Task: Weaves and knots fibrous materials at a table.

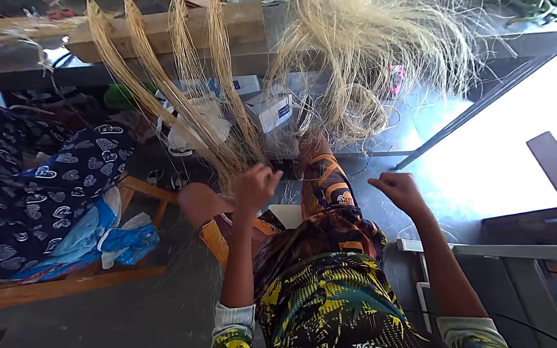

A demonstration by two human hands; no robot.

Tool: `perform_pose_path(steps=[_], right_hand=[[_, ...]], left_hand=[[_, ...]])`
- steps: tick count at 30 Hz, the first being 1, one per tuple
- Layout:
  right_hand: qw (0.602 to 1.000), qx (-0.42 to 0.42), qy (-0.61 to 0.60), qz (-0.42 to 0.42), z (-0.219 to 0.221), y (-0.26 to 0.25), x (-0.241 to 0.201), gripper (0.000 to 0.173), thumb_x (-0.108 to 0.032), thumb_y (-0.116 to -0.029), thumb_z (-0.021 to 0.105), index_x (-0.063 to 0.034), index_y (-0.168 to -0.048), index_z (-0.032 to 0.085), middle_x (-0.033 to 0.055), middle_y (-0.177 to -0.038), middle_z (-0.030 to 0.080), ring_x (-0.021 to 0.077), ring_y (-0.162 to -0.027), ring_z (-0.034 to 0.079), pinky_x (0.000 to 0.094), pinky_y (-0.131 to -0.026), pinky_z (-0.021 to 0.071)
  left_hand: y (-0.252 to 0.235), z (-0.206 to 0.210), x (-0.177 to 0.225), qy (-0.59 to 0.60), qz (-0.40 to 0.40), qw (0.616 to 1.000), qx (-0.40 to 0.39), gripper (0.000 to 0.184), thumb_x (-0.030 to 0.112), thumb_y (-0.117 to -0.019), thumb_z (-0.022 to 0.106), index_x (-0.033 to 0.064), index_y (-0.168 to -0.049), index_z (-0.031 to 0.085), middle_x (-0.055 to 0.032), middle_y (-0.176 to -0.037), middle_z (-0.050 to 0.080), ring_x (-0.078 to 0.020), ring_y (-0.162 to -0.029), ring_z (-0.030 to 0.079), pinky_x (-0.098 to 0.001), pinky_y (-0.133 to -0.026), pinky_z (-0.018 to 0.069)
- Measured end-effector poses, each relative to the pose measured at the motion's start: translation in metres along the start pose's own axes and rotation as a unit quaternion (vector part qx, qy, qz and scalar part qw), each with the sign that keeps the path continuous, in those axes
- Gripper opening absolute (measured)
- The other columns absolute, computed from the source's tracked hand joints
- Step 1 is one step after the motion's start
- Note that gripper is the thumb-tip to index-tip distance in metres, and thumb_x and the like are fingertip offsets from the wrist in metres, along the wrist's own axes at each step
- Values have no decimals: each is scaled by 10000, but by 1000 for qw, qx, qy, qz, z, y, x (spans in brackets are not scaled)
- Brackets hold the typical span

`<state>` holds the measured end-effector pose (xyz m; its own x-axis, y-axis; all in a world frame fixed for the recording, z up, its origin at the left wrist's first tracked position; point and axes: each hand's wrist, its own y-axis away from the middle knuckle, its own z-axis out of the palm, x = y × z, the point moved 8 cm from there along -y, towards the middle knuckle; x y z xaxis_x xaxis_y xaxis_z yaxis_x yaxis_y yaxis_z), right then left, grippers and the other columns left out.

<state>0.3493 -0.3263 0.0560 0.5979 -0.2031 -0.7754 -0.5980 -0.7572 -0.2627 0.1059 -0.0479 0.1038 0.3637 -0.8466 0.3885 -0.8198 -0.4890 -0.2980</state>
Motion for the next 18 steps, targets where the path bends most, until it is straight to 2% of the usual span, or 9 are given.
perform_pose_path(steps=[2,4,6,8,9,11,13,15,18], right_hand=[[996,55,28,57,-14,-1,19,479,-348,-975,658,-82,-615,486,-62,-549,386,33,-519,370,270,-556,331],[990,74,29,115,-18,4,40,491,-350,-962,678,-114,-601,444,-81,-544,347,31,-512,346,271,-558,314],[983,82,-7,163,-12,16,61,492,-314,-953,685,-137,-595,397,-89,-543,316,33,-505,321,266,-551,296],[968,102,-96,207,1,26,86,476,-215,-920,697,-169,-585,363,-108,-531,300,16,-484,293,231,-523,267],[953,118,-164,228,11,31,97,467,-146,-907,684,-186,-580,354,-118,-526,307,3,-473,289,205,-503,256],[905,144,-298,268,31,42,111,424,-72,-947,602,-201,-601,394,-124,-532,355,-10,-469,320,174,-487,280],[849,173,-411,283,47,50,120,397,-114,-1015,470,-213,-630,460,-133,-530,384,-10,-467,356,169,-486,325],[810,179,-471,300,59,54,126,439,-177,-1062,410,-225,-626,441,-131,-520,382,-4,-456,363,169,-482,341],[802,167,-465,334,80,52,130,402,-137,-1032,516,-185,-633,503,-112,-515,405,9,-452,374,186,-481,355]], left_hand=[[-2,37,8,34,16,997,-67,481,421,-1011,572,33,-747,676,-110,-736,625,-302,-684,640,-552,-619,502],[4,70,10,107,-5,983,-148,552,456,-1032,520,23,-711,639,-93,-680,583,-266,-665,592,-522,-653,470],[19,103,9,195,-18,960,-199,564,475,-1025,508,54,-656,571,-17,-596,476,-165,-588,488,-421,-608,414],[34,130,6,281,-30,930,-237,530,452,-1006,544,92,-617,534,63,-567,423,-67,-544,432,-320,-572,389],[40,138,5,300,-39,917,-259,515,435,-996,564,86,-617,550,72,-569,432,-53,-545,431,-309,-576,392],[49,145,8,296,-52,904,-302,515,437,-990,587,72,-627,570,64,-580,454,-64,-560,443,-329,-600,402],[47,141,12,326,-62,903,-275,504,410,-986,607,113,-589,517,100,-557,411,-30,-530,407,-287,-568,371],[42,134,11,436,-89,881,-158,416,250,-978,611,162,-592,485,147,-561,389,36,-516,373,-193,-532,337],[40,142,-4,563,-208,800,-4,332,108,-995,543,136,-668,588,130,-572,437,21,-514,399,-177,-528,361]])
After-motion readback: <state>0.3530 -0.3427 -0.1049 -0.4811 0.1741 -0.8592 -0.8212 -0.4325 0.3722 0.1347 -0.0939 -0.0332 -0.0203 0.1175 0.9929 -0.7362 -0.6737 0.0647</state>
